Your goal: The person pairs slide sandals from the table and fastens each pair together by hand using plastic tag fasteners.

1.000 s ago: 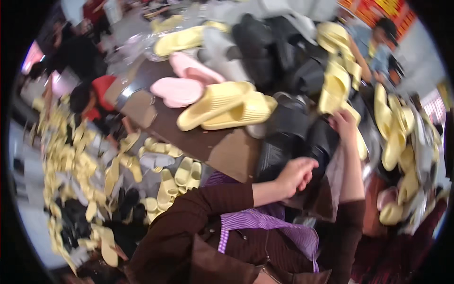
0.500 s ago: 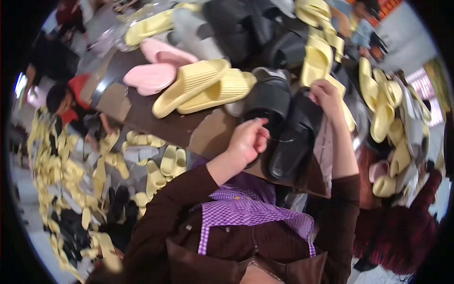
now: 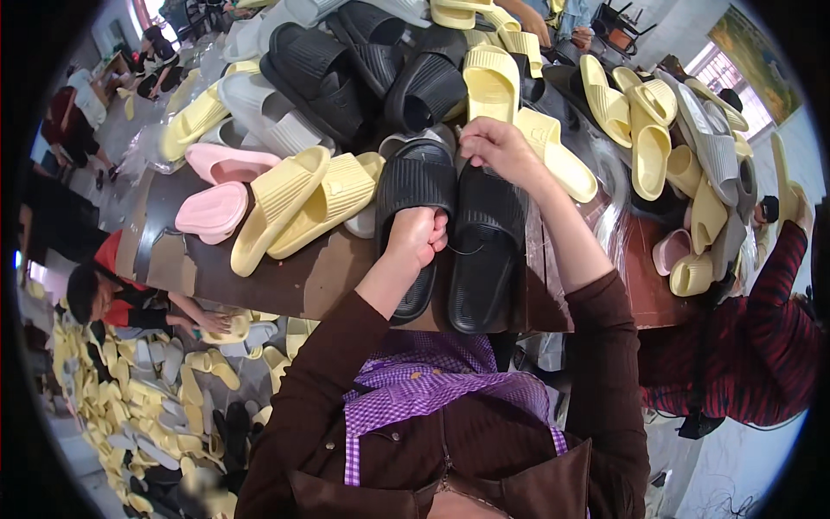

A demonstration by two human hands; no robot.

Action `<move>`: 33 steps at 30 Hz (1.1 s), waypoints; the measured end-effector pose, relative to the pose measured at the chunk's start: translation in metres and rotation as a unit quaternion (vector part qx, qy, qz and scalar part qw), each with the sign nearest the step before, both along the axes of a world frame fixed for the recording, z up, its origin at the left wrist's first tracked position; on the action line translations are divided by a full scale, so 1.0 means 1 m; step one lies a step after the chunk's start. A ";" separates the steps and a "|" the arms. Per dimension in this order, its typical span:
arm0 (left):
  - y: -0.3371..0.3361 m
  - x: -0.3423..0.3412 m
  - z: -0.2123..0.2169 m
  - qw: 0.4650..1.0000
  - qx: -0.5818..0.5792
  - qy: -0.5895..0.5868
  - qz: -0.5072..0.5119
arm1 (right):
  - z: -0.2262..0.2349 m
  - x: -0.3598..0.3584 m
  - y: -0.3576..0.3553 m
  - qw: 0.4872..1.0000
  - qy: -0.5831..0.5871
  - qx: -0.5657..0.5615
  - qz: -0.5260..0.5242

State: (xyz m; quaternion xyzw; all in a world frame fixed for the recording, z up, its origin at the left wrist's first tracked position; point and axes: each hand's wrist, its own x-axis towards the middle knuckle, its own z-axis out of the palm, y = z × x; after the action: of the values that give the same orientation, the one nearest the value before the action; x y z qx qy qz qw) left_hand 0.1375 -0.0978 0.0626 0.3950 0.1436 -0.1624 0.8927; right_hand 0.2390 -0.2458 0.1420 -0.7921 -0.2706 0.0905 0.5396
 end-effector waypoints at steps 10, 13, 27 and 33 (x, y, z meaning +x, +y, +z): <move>0.000 0.008 -0.003 1.000 0.023 0.001 -0.016 | 0.001 0.018 0.043 0.983 0.063 -0.169 0.018; 0.003 0.009 -0.011 1.000 -0.006 0.009 -0.003 | -0.004 0.019 0.048 0.985 0.028 -0.166 0.049; -0.016 0.017 -0.030 0.999 -0.011 -0.003 0.049 | -0.026 0.019 0.057 0.987 0.000 -0.159 0.017; -0.008 -0.015 -0.016 0.995 0.028 -0.054 0.078 | -0.018 0.036 0.036 0.996 0.003 0.001 -0.093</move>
State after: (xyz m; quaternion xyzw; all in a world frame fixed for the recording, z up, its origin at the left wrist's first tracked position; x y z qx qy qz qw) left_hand 0.1227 -0.1056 0.0468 0.4154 0.1295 -0.0667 0.8979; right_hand 0.2751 -0.2097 0.1240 -0.8133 -0.1943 0.0417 0.5468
